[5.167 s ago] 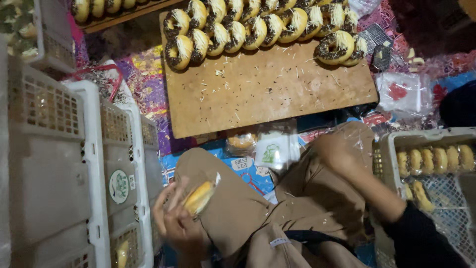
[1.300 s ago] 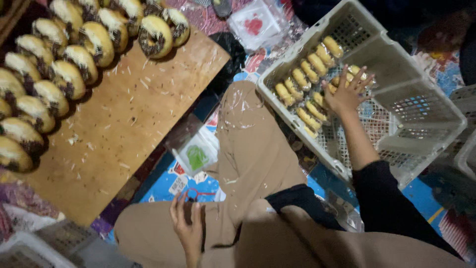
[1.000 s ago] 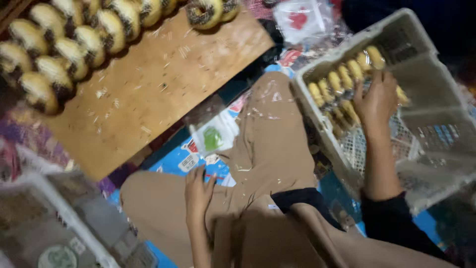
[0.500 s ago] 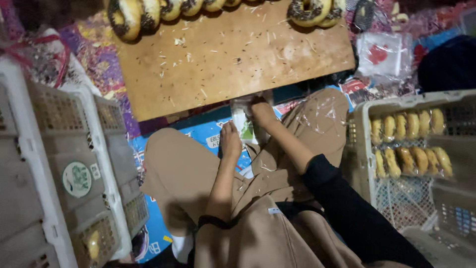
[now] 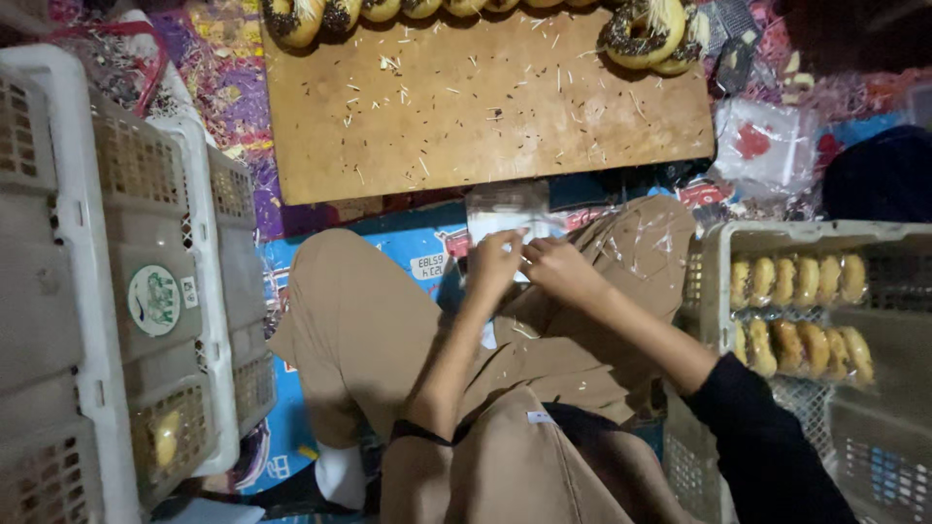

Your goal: The person sits on the floor and individually wraps chocolate-frosted donuts in clear plastic bags. They place the wrapped donuts into a white plastic crate. The workspace includes a wooden board with donuts and several crates.

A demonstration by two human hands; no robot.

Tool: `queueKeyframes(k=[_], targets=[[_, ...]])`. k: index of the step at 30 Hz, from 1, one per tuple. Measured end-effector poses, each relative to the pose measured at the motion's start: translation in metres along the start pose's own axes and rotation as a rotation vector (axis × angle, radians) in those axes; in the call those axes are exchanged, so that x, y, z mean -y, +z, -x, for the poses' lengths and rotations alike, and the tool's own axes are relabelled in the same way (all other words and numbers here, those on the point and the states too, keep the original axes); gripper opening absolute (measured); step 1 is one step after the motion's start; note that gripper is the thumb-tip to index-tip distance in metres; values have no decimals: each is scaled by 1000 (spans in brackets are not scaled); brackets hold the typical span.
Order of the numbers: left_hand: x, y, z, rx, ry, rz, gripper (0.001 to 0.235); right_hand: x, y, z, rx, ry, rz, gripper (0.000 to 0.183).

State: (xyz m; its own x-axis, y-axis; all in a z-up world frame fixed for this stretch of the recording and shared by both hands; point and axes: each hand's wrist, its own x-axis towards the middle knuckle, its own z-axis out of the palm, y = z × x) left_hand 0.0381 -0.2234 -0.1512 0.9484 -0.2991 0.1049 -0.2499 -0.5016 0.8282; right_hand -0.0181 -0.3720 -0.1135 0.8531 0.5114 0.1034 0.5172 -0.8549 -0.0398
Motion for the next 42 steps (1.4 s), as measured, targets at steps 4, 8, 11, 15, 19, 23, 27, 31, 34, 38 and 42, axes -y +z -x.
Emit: queueKeyframes(k=[4,8,11,15,19,23,27,31,34,38,42], targets=[[-32,15,7,264,-267,-25,34,-6,-11,21,79,131,-28,19],[-43,7,25,297,-116,167,32,-14,18,42,145,189,-129,24],[-39,3,45,222,223,239,36,-8,46,46,229,230,-154,32],[-17,-2,59,295,282,158,41,3,32,36,120,116,-38,46],[2,-15,51,25,-143,667,56,19,-39,22,-36,324,-413,58],[-17,-11,33,79,-71,1404,82,39,-93,-2,-202,246,-258,70],[-29,-12,7,-19,-583,1754,57,29,-112,-21,-52,67,-624,78],[9,-65,-21,-206,-504,1916,29,-97,-134,-21,249,806,-795,70],[25,-115,-22,-553,-408,1759,34,-235,-129,-30,-272,717,-354,116],[-8,-148,-24,-457,-368,2062,59,-321,-92,-35,-207,515,-185,125],[-38,-149,-53,-365,-398,2350,71,-252,-70,-52,-210,572,-318,103]])
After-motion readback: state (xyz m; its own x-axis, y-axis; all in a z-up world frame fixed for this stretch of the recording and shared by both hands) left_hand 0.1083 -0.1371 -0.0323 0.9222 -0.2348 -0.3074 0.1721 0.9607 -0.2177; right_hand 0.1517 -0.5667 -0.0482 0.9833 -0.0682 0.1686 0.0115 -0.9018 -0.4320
